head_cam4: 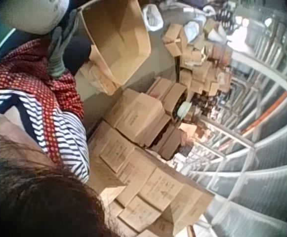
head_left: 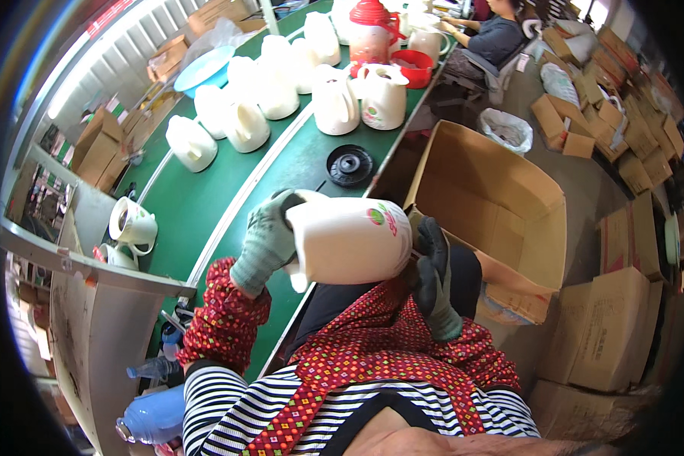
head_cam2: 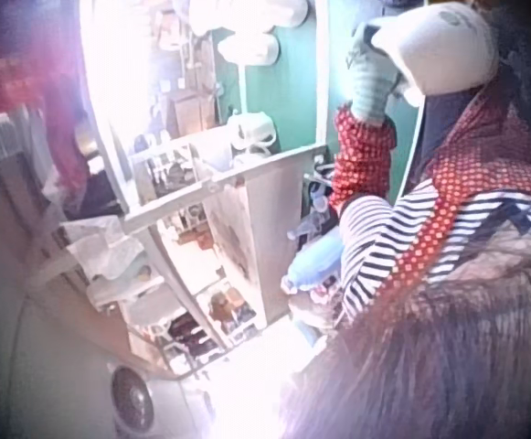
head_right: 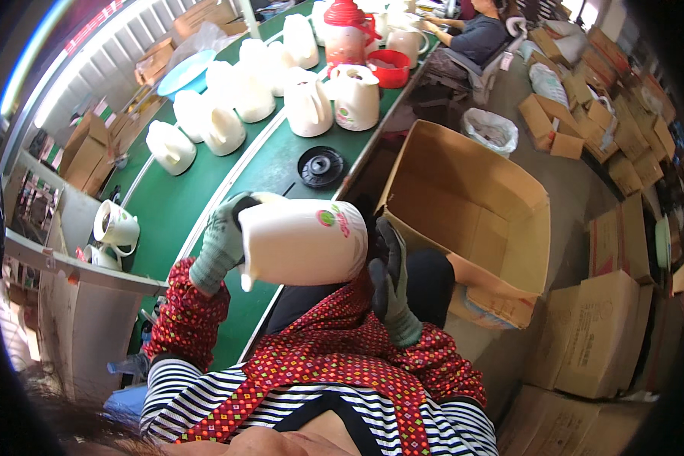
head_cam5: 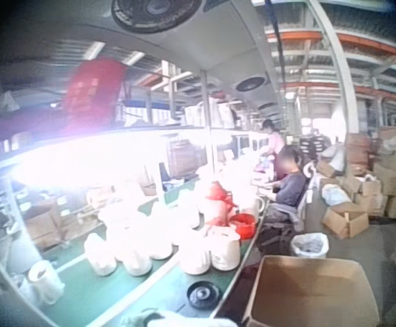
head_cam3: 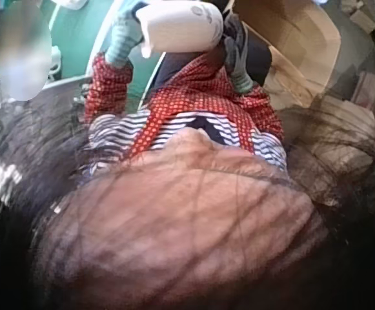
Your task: The person assembles white plastic kettles on a conveyor belt by inserting black circular components into the kettle openings and securing black lids. The person handles each kettle one at a time, places the assembled units into a cardboard box, and continues the process along the line.
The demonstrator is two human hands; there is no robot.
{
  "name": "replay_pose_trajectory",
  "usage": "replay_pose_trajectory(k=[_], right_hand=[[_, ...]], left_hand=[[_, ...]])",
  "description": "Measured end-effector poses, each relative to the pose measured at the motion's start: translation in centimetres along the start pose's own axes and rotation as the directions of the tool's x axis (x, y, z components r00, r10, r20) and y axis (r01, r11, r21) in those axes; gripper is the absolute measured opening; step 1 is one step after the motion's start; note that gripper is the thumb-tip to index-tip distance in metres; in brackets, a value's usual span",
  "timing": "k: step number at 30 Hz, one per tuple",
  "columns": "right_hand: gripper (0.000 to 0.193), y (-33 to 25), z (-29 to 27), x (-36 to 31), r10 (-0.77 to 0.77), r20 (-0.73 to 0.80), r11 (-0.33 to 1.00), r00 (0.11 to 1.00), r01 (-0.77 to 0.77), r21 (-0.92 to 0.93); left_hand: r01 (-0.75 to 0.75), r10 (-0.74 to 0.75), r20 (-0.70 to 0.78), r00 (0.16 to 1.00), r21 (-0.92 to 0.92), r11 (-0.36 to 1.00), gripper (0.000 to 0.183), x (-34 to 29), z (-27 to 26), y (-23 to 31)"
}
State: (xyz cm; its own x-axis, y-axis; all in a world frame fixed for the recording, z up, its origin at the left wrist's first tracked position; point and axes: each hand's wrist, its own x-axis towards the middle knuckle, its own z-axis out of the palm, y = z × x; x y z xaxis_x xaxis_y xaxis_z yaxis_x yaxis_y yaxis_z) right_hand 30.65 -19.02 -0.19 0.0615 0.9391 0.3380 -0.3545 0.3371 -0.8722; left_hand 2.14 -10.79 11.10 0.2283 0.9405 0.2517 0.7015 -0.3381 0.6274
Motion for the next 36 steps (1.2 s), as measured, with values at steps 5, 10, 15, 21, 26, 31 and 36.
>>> replay_pose_trajectory(k=[5, 10, 15, 21, 26, 31, 36], right_hand=[[0.093, -6.0, 4.0, 3.6, 0.021, 0.637, 0.656, 0.770, 0.471, -0.590], [0.080, -5.8, 2.2, 4.4, 0.079, 0.593, 0.592, 0.801, 0.441, -0.675], [0.073, -7.5, 2.1, 4.7, 0.223, 0.587, 0.482, 0.778, 0.435, -0.760], [0.052, -7.7, 3.8, 4.8, 0.229, 0.590, 0.265, 0.774, 0.533, -0.803], [0.048, -7.5, 4.2, 5.1, 0.223, 0.617, 0.237, 0.755, 0.572, -0.785], [0.067, -5.2, 0.8, 4.8, 0.071, 0.343, 0.687, 0.937, 0.203, -0.698], [0.057, 1.3, -2.9, 0.1, 0.492, -0.011, 0.864, 0.870, -0.487, 0.130]], left_hand=[[-0.014, -0.083, 0.279, 0.957, 0.331, 0.943, 0.052, 0.5, 1.8, 2.4], [-0.148, 0.161, 0.279, 0.947, -0.068, 0.987, 0.091, -0.8, -1.3, 3.1], [-0.471, 0.402, 0.421, 0.813, 0.072, 0.879, 0.077, -1.3, -0.8, 2.9], [-0.524, 0.460, 0.414, 0.786, 0.051, 0.850, 0.060, -1.0, 2.7, 2.4], [-0.537, 0.505, 0.348, 0.790, -0.004, 0.843, 0.057, -0.9, 3.2, 2.0], [-0.467, 0.469, 0.097, 0.878, -0.045, 0.883, 0.062, -1.4, 3.0, -0.3], [-0.208, 0.143, -0.267, 0.953, -0.233, 0.950, 0.059, -4.9, 5.1, 1.7]])
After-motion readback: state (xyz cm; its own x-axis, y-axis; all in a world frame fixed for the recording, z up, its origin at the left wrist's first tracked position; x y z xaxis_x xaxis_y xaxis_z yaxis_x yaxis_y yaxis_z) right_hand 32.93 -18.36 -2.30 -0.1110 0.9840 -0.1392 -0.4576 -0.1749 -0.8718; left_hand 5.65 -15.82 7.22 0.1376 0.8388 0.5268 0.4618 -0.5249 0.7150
